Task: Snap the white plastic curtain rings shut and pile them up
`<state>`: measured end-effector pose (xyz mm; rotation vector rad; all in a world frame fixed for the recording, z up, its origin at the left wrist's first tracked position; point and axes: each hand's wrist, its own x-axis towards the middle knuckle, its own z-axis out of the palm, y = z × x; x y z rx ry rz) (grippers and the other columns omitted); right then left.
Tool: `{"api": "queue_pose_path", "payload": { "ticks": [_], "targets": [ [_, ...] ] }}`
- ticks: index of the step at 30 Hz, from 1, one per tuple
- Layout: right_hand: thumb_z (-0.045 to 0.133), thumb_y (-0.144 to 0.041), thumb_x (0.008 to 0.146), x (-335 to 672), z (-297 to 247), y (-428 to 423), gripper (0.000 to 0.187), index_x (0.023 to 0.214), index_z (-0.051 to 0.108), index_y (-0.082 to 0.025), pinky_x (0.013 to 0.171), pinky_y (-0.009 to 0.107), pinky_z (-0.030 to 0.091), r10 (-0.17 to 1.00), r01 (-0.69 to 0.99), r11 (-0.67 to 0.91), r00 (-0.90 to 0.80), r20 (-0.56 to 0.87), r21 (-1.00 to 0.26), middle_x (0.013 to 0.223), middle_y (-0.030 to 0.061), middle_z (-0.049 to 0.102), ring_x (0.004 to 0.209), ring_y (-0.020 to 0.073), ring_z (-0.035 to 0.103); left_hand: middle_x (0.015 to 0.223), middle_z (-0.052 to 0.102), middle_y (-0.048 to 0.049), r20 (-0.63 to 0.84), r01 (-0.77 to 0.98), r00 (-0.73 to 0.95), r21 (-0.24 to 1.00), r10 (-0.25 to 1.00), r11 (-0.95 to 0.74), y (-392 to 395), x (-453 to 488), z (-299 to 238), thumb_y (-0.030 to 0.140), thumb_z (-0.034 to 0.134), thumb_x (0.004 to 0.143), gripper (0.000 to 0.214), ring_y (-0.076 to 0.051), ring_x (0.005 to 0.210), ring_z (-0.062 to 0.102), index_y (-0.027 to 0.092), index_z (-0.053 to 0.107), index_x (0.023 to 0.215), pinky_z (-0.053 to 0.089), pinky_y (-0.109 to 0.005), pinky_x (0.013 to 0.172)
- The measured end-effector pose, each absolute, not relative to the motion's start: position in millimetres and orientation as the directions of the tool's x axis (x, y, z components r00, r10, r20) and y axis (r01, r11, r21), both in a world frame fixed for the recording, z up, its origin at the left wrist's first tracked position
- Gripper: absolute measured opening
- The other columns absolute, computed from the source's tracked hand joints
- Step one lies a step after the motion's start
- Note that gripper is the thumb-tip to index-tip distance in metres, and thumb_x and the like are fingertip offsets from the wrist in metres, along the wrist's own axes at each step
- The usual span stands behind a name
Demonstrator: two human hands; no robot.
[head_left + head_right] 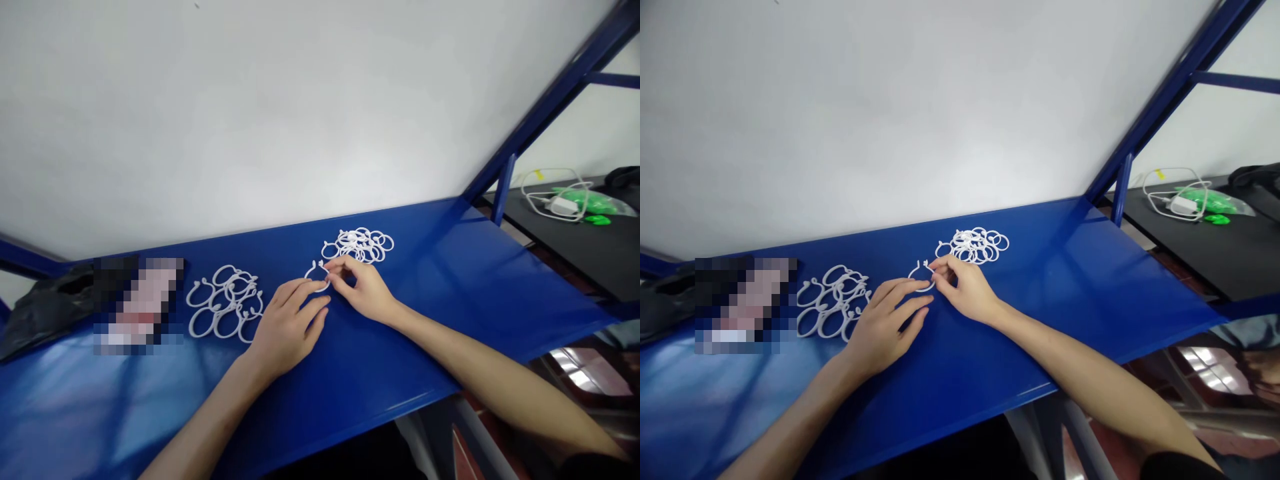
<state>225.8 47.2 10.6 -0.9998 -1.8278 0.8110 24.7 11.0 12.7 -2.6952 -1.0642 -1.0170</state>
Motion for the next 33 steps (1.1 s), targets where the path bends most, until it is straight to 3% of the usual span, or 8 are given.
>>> {"api": "queue_pose_path", "payload": {
  "ticks": [4,7,10,15,22,33],
  "targets": [
    [0.057,-0.020,0.096,226,9,45,0.015,0.109,0.063,-0.020,0.074,0.030,0.057,0.799,0.374,0.599,-0.333,0.500,-0.708,0.091,0.0034,0.071,0.079,0.0147,0.067,0.107,0.073,-0.0067,0.633,0.705,0.252,0.398,0.732,-0.587,16,22,13,0.022,0.059,0.093,0.018,-0.022,0.100,0.066,0.021,0.068,0.109,0.053,-0.038,0.093],
    [0.057,-0.018,0.096,225,8,43,0.015,0.109,0.063,-0.019,0.077,0.033,0.056,0.717,0.397,0.697,-0.420,0.557,-0.597,0.091,0.0046,0.070,0.082,0.0164,0.066,0.092,0.077,-0.0023,0.408,0.645,0.162,0.645,0.899,-0.409,22,19,12,0.032,0.058,0.094,0.019,-0.019,0.083,0.072,0.022,0.068,0.107,0.057,-0.031,0.077],
    [0.057,-0.020,0.097,223,5,41,0.014,0.109,0.063,-0.019,0.077,0.033,0.055,0.671,0.375,0.741,-0.462,0.580,-0.558,0.089,0.0045,0.068,0.083,0.0172,0.064,0.088,0.079,0.0009,0.253,0.562,0.174,0.768,0.952,-0.307,25,18,11,0.035,0.057,0.094,0.018,-0.018,0.082,0.075,0.025,0.070,0.100,0.057,-0.028,0.074],
    [0.056,-0.025,0.101,222,3,38,0.009,0.100,0.063,-0.019,0.074,0.033,0.054,0.630,0.321,0.774,-0.480,0.611,-0.546,0.089,0.0052,0.069,0.082,0.0172,0.063,0.088,0.079,0.0000,0.269,0.533,0.163,0.786,0.949,-0.314,20,20,9,0.037,0.058,0.093,0.019,-0.019,0.084,0.076,0.025,0.072,0.093,0.057,-0.028,0.077],
    [0.049,-0.019,0.103,224,6,35,0.014,0.103,0.063,-0.017,0.077,0.035,0.054,0.557,0.322,0.827,-0.585,0.590,-0.462,0.092,0.0082,0.071,0.086,0.0189,0.062,0.084,0.079,-0.0006,0.293,0.539,0.197,0.765,0.936,-0.353,18,21,7,0.029,0.057,0.090,0.016,-0.019,0.082,0.075,0.025,0.072,0.087,0.058,-0.030,0.079],
    [0.043,-0.019,0.105,223,9,32,0.020,0.103,0.063,-0.017,0.075,0.033,0.052,0.559,0.391,0.829,-0.624,0.547,-0.401,0.092,0.0085,0.070,0.084,0.0187,0.059,0.085,0.077,-0.0013,0.407,0.557,0.200,0.702,0.891,-0.445,14,22,6,0.027,0.056,0.092,0.017,-0.017,0.079,0.073,0.024,0.072,0.086,0.057,-0.028,0.076]
  ]
}}
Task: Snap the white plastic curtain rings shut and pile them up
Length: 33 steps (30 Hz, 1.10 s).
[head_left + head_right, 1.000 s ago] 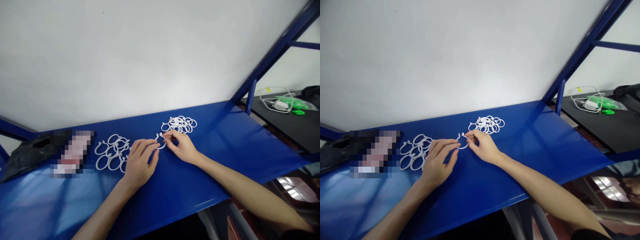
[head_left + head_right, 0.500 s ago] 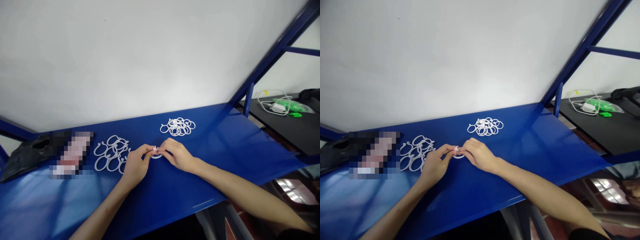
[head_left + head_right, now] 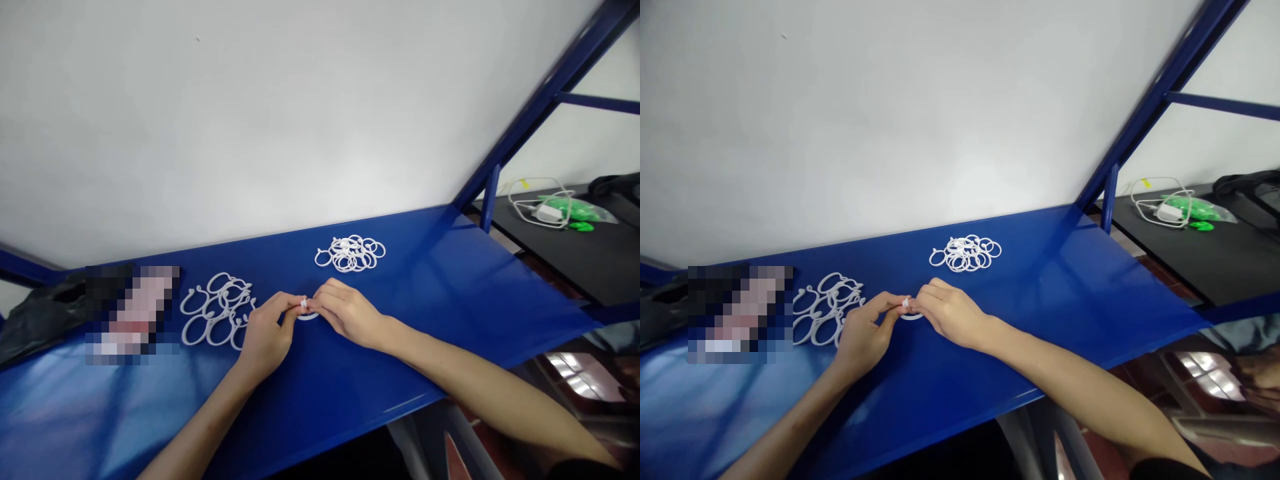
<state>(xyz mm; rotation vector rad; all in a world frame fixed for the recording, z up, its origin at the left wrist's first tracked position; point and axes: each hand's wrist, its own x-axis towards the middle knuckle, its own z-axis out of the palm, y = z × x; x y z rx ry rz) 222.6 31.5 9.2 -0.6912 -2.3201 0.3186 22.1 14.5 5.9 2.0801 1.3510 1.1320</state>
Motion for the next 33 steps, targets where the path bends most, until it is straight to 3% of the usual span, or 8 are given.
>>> {"api": "queue_pose_path", "payload": {
  "ticks": [15,24,29,33],
  "targets": [
    [0.040,-0.018,0.105,220,19,30,0.023,0.102,0.062,-0.016,0.077,0.033,0.051,0.570,0.434,0.822,-0.625,0.533,-0.370,0.092,0.0088,0.066,0.085,0.0190,0.055,0.082,0.076,-0.0005,0.409,0.619,0.129,0.679,0.903,-0.396,7,22,7,0.031,0.055,0.094,0.019,-0.016,0.074,0.072,0.024,0.069,0.083,0.056,-0.027,0.073],
    [0.037,-0.012,0.104,221,6,26,0.026,0.094,0.061,-0.015,0.072,0.031,0.047,0.466,0.441,0.877,-0.688,0.556,-0.189,0.086,0.0090,0.063,0.078,0.0193,0.048,0.081,0.075,0.0004,0.440,0.587,0.221,0.653,0.870,-0.479,10,22,3,0.021,0.054,0.091,0.017,-0.016,0.074,0.071,0.025,0.069,0.082,0.056,-0.026,0.071],
    [0.034,-0.013,0.105,219,1,30,0.031,0.093,0.062,-0.014,0.072,0.031,0.047,0.463,0.470,0.872,-0.701,0.543,-0.137,0.086,0.0093,0.065,0.077,0.0192,0.049,0.085,0.075,-0.0006,0.450,0.625,0.286,0.582,0.846,-0.521,14,22,-1,0.020,0.051,0.093,0.019,-0.016,0.080,0.071,0.024,0.068,0.086,0.055,-0.027,0.076],
    [0.045,-0.021,0.105,219,3,43,0.020,0.100,0.064,-0.016,0.075,0.030,0.049,0.526,0.469,0.844,-0.630,0.571,-0.260,0.090,0.0075,0.068,0.082,0.0183,0.056,0.098,0.075,-0.0052,0.381,0.746,0.396,0.397,0.835,-0.535,27,6,5,0.031,0.048,0.098,0.026,-0.022,0.092,0.068,0.021,0.070,0.106,0.054,-0.035,0.086]
  ]
}}
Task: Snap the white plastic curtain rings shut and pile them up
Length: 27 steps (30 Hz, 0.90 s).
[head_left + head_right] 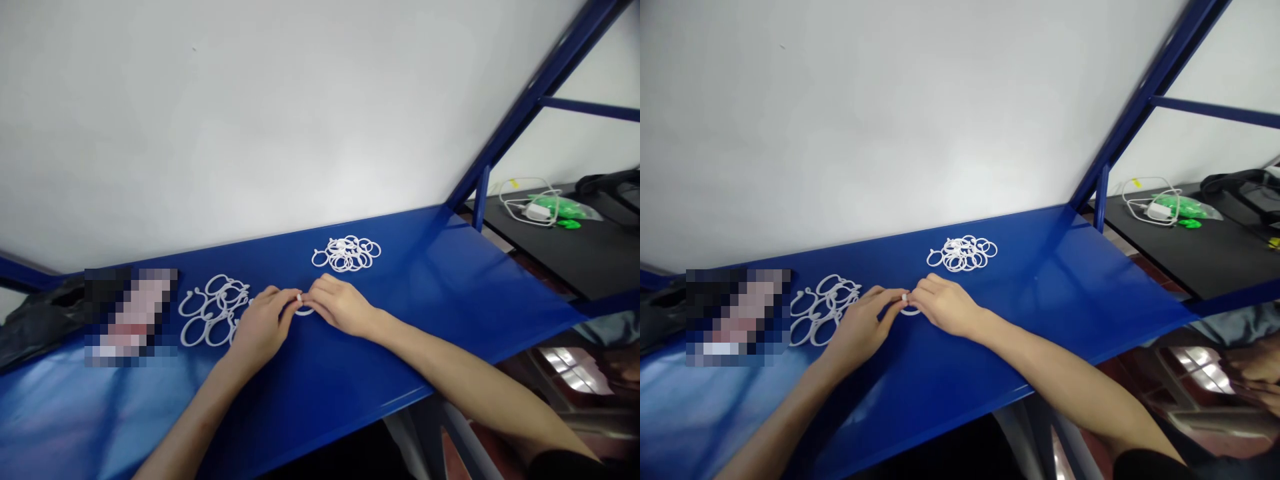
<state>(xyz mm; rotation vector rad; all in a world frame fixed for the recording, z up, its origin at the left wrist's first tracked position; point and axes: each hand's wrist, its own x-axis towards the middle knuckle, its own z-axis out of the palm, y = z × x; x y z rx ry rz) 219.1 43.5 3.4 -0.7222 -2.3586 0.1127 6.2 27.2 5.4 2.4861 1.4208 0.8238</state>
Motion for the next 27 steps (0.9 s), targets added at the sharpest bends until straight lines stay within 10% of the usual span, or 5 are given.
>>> {"api": "queue_pose_path", "payload": {
  "ticks": [6,15,23,27],
  "targets": [
    [0.057,-0.026,0.098,261,13,82,0.013,0.091,0.066,-0.020,0.084,0.036,0.049,0.729,0.696,0.545,-0.119,0.674,-0.468,0.091,0.0060,0.070,0.089,0.0208,0.061,0.107,0.070,-0.0155,0.249,0.969,0.244,-0.032,0.937,-0.243,45,-36,19,0.034,0.045,0.097,0.041,-0.034,0.106,0.060,0.015,0.069,0.124,0.047,-0.047,0.094],
    [0.065,-0.030,0.088,311,2,116,0.013,0.090,0.072,-0.020,0.086,0.040,0.047,0.874,0.808,0.207,0.100,0.475,-0.552,0.085,0.0056,0.072,0.082,0.0226,0.062,0.106,0.076,-0.0116,0.093,0.981,0.185,-0.083,0.978,-0.177,39,-35,17,0.030,0.045,0.095,0.038,-0.036,0.112,0.060,0.018,0.068,0.123,0.044,-0.050,0.092],
    [0.056,-0.025,0.098,281,18,89,0.015,0.101,0.070,-0.020,0.090,0.040,0.047,0.728,0.746,0.473,-0.031,0.685,-0.470,0.095,0.0074,0.070,0.092,0.0233,0.060,0.099,0.071,-0.0092,0.371,0.882,0.208,0.329,0.905,-0.338,39,-25,22,0.032,0.043,0.093,0.037,-0.028,0.100,0.063,0.018,0.066,0.118,0.048,-0.045,0.093],
    [0.059,-0.031,0.099,252,18,62,0.021,0.115,0.065,-0.020,0.094,0.039,0.050,0.717,0.578,0.675,-0.366,0.593,-0.459,0.109,0.0089,0.069,0.103,0.0217,0.062,0.101,0.069,-0.0038,0.194,0.665,0.277,0.668,0.941,-0.334,30,-12,31,0.034,0.050,0.091,0.032,-0.020,0.088,0.065,0.024,0.065,0.118,0.053,-0.034,0.082]
  ]
}}
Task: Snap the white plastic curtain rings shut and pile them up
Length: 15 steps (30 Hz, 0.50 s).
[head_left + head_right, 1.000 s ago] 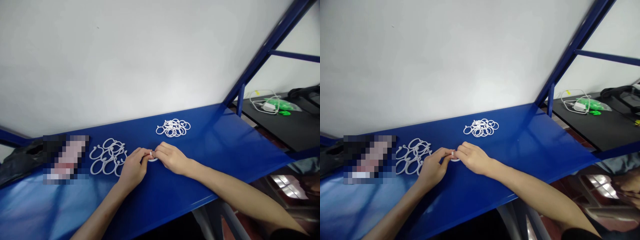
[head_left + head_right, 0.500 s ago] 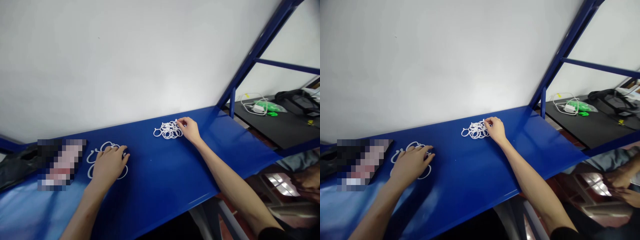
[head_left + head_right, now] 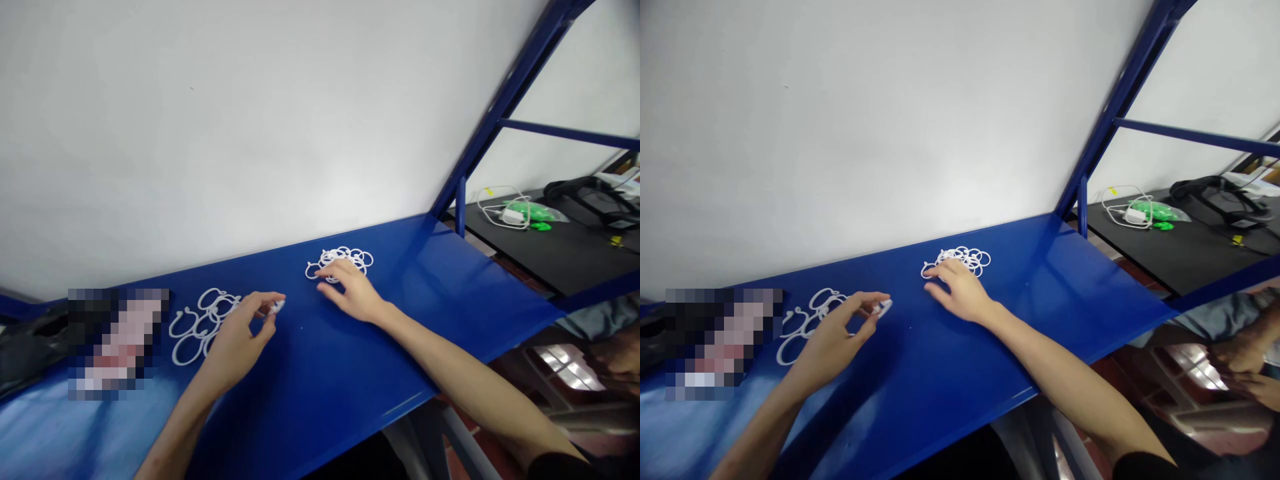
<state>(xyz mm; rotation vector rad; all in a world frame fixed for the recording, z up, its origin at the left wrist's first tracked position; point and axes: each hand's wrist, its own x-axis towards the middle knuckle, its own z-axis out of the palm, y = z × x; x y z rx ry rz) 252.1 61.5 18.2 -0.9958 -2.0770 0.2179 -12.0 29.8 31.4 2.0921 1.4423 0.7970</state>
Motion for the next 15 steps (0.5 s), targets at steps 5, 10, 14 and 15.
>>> {"api": "queue_pose_path", "payload": {
  "ticks": [5,10,14,15],
  "targets": [
    [0.059,-0.033,0.099,229,11,41,0.023,0.116,0.063,-0.019,0.089,0.033,0.053,0.629,0.394,0.765,-0.625,0.462,-0.509,0.109,0.0085,0.070,0.100,0.0193,0.064,0.105,0.071,-0.0026,-0.051,0.416,0.431,0.897,0.901,-0.148,21,1,31,0.043,0.056,0.093,0.029,-0.018,0.093,0.067,0.025,0.065,0.114,0.054,-0.032,0.085],
    [0.058,-0.026,0.099,226,6,42,0.017,0.113,0.063,-0.018,0.077,0.028,0.054,0.717,0.423,0.684,-0.537,0.444,-0.594,0.093,0.0056,0.072,0.083,0.0157,0.068,0.107,0.071,-0.0034,-0.084,0.345,0.358,0.937,0.930,-0.048,24,3,25,0.046,0.062,0.090,0.034,-0.019,0.096,0.068,0.026,0.063,0.118,0.054,-0.033,0.089],
    [0.060,-0.027,0.098,226,8,42,0.020,0.116,0.063,-0.019,0.078,0.028,0.055,0.731,0.424,0.672,-0.507,0.457,-0.607,0.093,0.0051,0.072,0.083,0.0154,0.069,0.111,0.070,-0.0034,-0.065,0.351,0.286,0.935,0.956,-0.041,27,2,25,0.047,0.064,0.087,0.034,-0.019,0.098,0.067,0.026,0.064,0.114,0.054,-0.036,0.093],
    [0.059,-0.027,0.098,226,9,41,0.020,0.116,0.064,-0.018,0.077,0.028,0.055,0.729,0.423,0.675,-0.508,0.458,-0.604,0.093,0.0053,0.072,0.082,0.0152,0.069,0.111,0.070,-0.0033,-0.070,0.353,0.281,0.935,0.957,-0.035,27,2,26,0.047,0.064,0.087,0.033,-0.019,0.097,0.067,0.026,0.065,0.112,0.054,-0.036,0.093]
  ]
}}
